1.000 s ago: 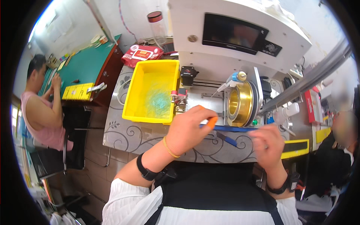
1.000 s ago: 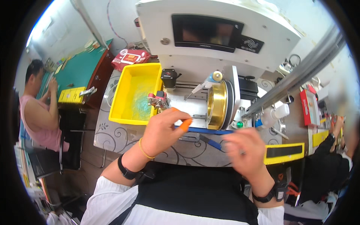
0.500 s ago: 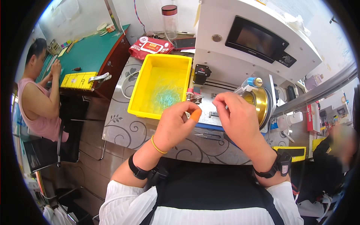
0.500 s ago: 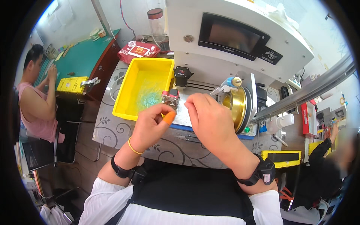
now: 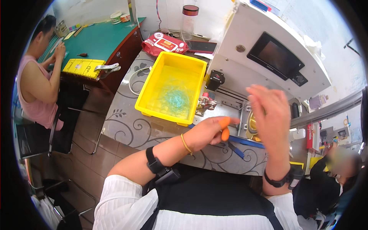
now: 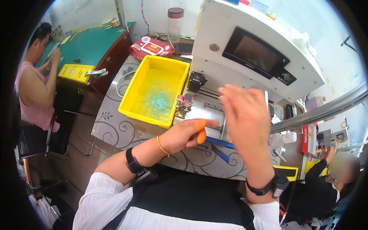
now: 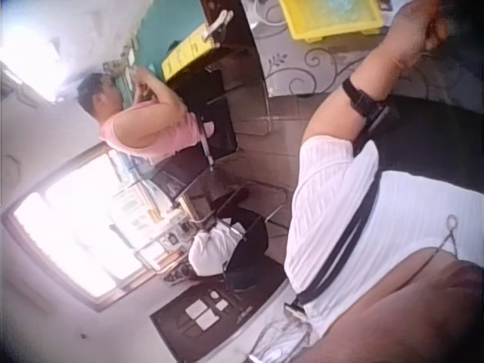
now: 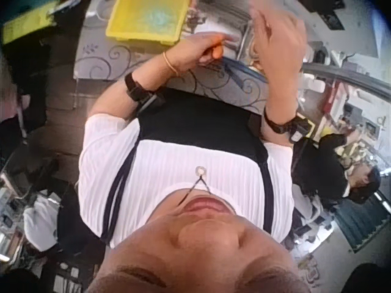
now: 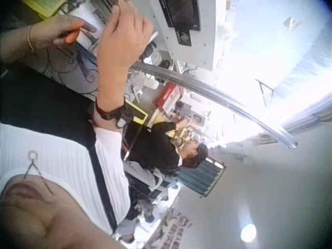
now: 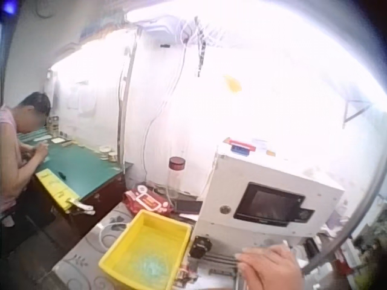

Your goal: Using an assembly machine and tweezers to process small electronic or mechanical parts.

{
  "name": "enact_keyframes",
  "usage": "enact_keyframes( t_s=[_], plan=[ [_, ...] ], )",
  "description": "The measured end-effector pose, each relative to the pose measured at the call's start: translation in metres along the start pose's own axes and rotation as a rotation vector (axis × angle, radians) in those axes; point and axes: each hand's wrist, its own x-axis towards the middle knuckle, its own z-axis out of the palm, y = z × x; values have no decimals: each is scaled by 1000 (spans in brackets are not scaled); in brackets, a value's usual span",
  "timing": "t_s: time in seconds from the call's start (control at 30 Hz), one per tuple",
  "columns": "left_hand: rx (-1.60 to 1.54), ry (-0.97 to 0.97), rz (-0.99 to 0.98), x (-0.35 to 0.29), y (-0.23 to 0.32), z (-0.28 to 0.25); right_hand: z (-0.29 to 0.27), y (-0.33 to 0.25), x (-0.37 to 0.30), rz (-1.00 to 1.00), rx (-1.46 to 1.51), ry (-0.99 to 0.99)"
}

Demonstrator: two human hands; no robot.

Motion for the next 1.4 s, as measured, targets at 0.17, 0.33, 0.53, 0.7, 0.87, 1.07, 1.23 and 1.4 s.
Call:
enact_keyframes(
  t_s=[0.17,0.33,0.53,0.7,0.87,1.07,1.23,1.4],
  plan=[
    [-729,106,79,22,6,16,-19,30,18,19,-216,-121],
    [-669,153,180,38,-5,25,-27,40,24,150,-456,-226],
    [-191,301,299,46,-17,20,1,22,16,-113,-87,-192],
    [-44,361,316,48,-17,22,15,14,20,-201,-33,-336],
    [71,302,284,40,-9,22,10,14,15,-198,-67,-296],
    [-88,65,90,15,4,19,-9,2,-20,-104,-107,-128],
    [-294,30,51,18,1,19,-12,-2,-42,-89,-80,-158],
    [-183,222,79,26,-8,19,-21,-2,-33,4,-143,-159]
  ],
)
